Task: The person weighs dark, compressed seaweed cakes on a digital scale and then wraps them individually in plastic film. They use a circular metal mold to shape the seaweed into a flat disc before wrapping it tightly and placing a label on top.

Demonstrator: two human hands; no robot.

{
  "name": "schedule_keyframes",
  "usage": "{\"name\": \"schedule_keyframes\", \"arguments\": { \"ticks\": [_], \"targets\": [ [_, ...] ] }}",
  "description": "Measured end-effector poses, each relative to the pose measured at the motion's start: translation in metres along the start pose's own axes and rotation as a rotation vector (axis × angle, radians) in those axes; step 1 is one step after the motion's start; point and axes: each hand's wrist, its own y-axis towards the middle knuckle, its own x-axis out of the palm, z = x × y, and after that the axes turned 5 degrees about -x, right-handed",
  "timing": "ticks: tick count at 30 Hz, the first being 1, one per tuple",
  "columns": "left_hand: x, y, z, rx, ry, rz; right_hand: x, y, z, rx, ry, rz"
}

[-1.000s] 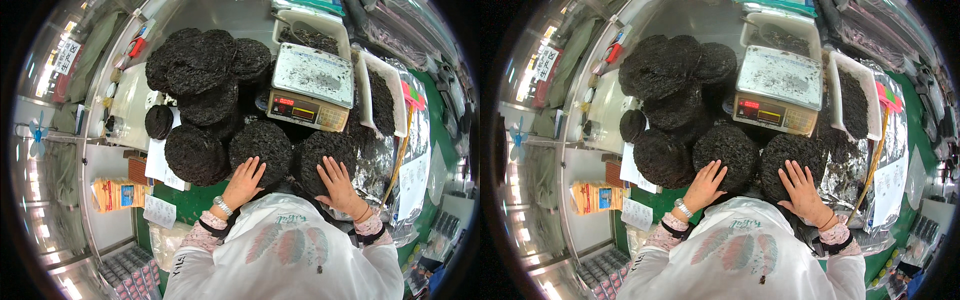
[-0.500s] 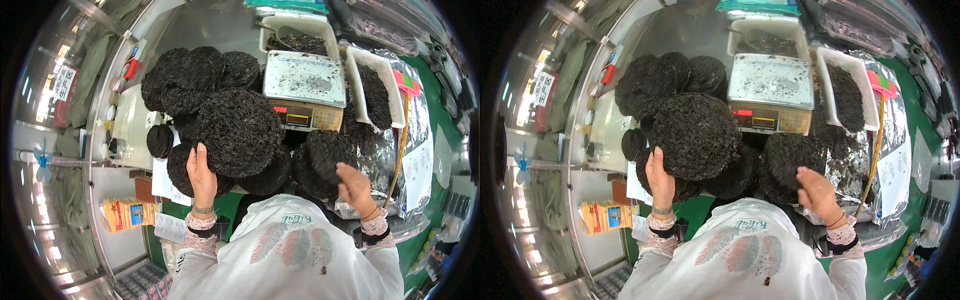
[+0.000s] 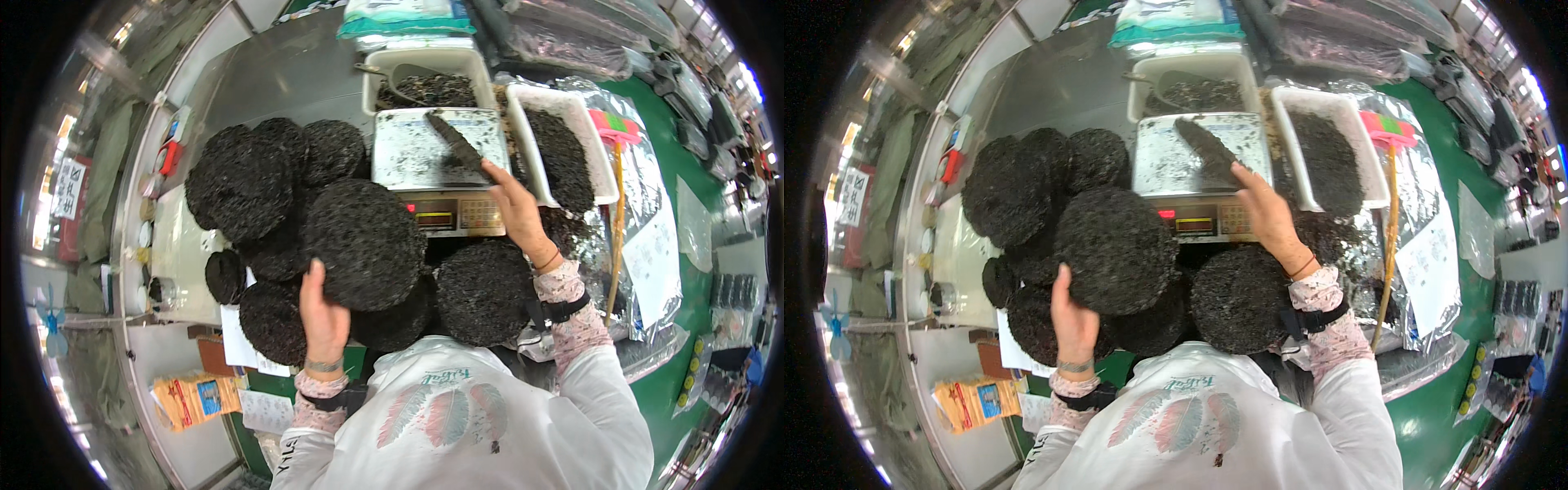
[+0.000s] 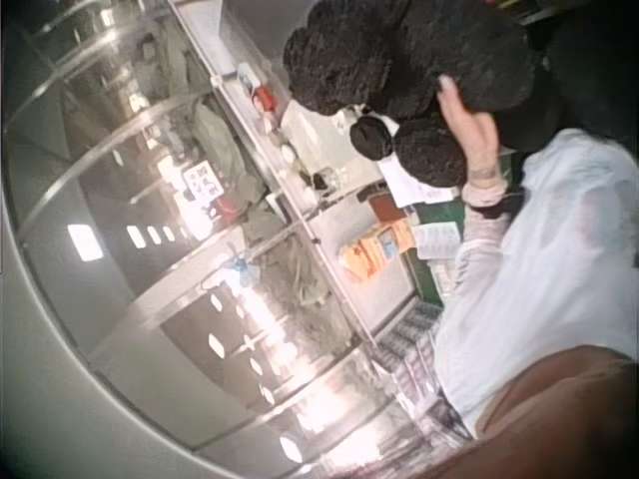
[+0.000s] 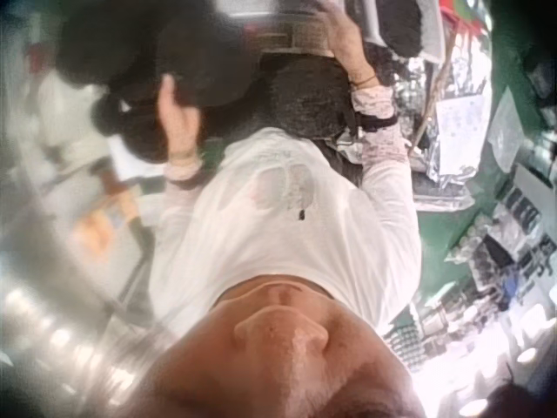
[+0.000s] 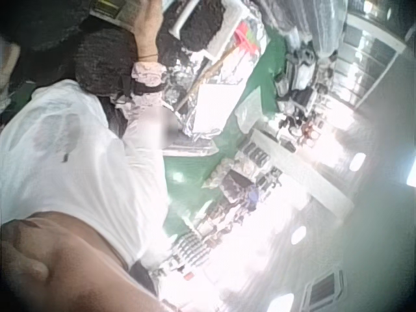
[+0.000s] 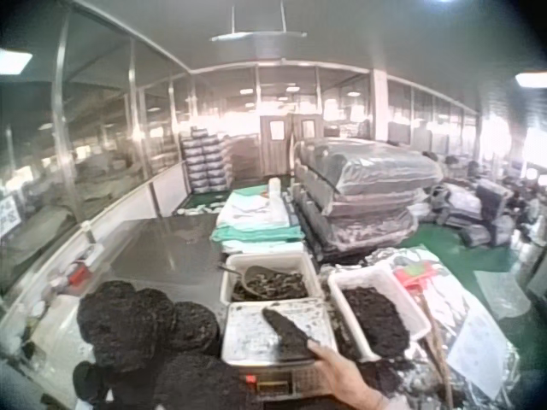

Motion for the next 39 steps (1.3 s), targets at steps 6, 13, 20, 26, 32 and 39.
{"name": "schedule_keyframes", "arguments": {
  "ticks": [6,13,20,26,32,39],
  "targets": [
    [0.055,-0.006,-0.032,0.036,0.294,-0.164,0.045,-0.01,-0.117,-0.118,0.271,-0.455],
    [0.045,0.014,-0.063,0.09,0.641,-0.463,0.034,-0.025,-0.109,-0.028,0.475,-0.487],
    [0.063,0.014,-0.056,0.052,0.816,-0.484,0.022,-0.041,-0.097,0.13,0.802,-0.418],
    [0.079,0.011,-0.047,0.05,0.693,-0.384,0.017,-0.058,-0.068,0.369,0.988,-0.328],
    [0.059,0.045,-0.004,0.1,0.118,-0.054,-0.037,-0.042,-0.025,0.53,1.613,0.517],
    [0.066,0.099,-0.044,0.387,0.687,-0.171,-0.074,-0.061,0.02,0.494,1.674,0.676]
  ]
}}
